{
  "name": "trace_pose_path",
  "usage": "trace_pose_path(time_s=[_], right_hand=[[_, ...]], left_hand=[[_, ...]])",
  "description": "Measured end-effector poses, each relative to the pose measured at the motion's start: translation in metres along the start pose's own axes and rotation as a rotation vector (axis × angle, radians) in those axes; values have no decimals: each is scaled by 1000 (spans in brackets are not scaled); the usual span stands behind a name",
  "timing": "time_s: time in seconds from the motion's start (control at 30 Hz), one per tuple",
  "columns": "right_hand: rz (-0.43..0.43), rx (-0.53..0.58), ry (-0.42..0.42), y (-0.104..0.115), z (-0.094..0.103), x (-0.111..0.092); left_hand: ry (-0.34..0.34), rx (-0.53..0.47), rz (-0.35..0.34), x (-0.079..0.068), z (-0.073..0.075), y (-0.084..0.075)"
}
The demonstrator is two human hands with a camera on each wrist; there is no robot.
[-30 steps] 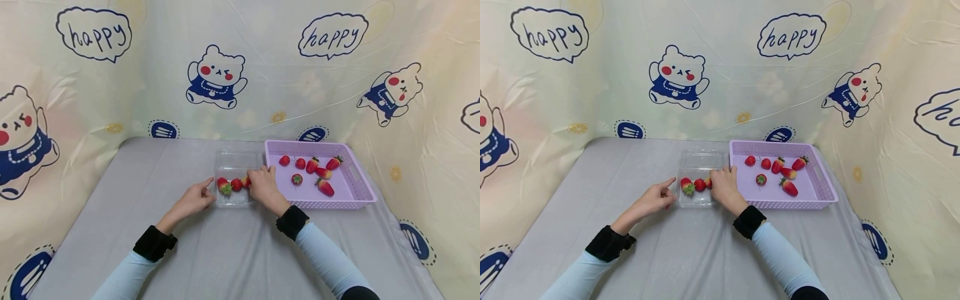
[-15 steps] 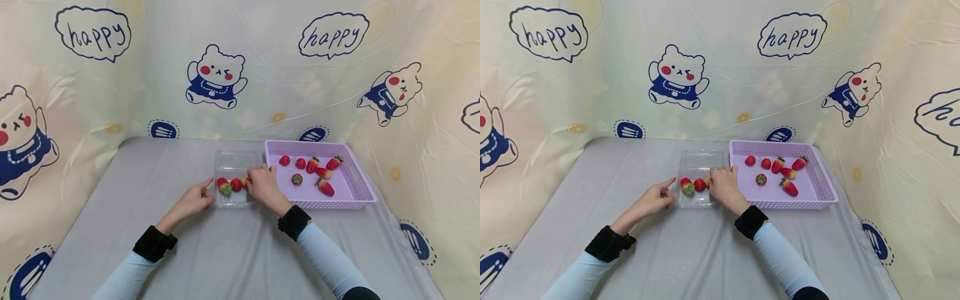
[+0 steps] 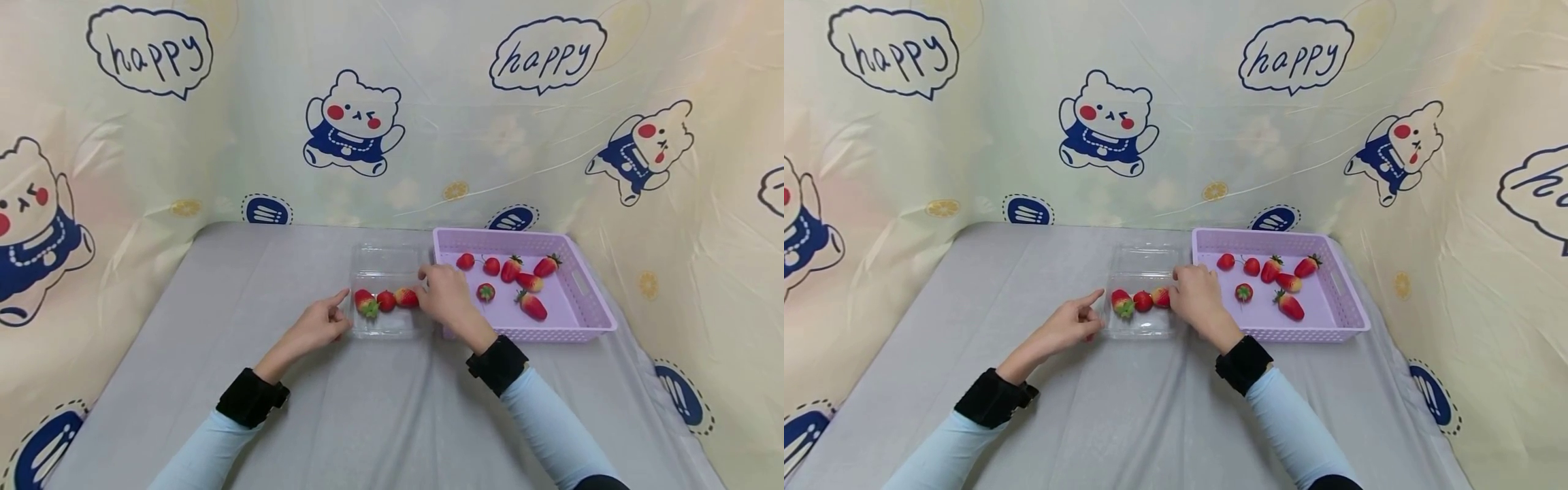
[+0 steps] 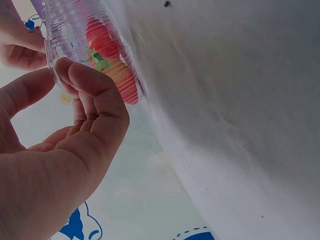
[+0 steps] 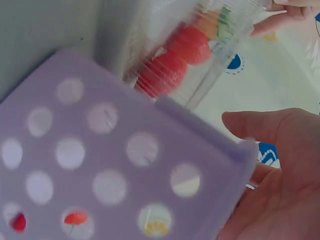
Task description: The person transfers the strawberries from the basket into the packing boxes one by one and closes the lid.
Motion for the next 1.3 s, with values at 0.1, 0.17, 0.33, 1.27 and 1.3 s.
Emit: trace_pose_path(time_s=[0.1,0.17,0.33,1.27,1.3], right_hand=[[-24,34,6,-8,5,-2],[-36,42,0,-12,9,-4],[-56,59,-15,-23,18,-7],[-252,-38,260,-121,7,-31],[-258,-40,261,-123,6,-32]], left_hand=[[-2,2,-2,0,0,-1],[-2,5,-2,1,0,-1],[-3,12,2,1,0,0],[-2,7,-9,1,0,1],[-4,7,-9,0,0,1]])
Point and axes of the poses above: each hand's wrist, its own x-axis towards the middle knuckle, its own z-axis out of the back of the hand, y = z × x, the point moved 8 cm from there along x, towards the middle knuckle, and after that the axes turned 14 degrees about -x, right-handed, at the moved point
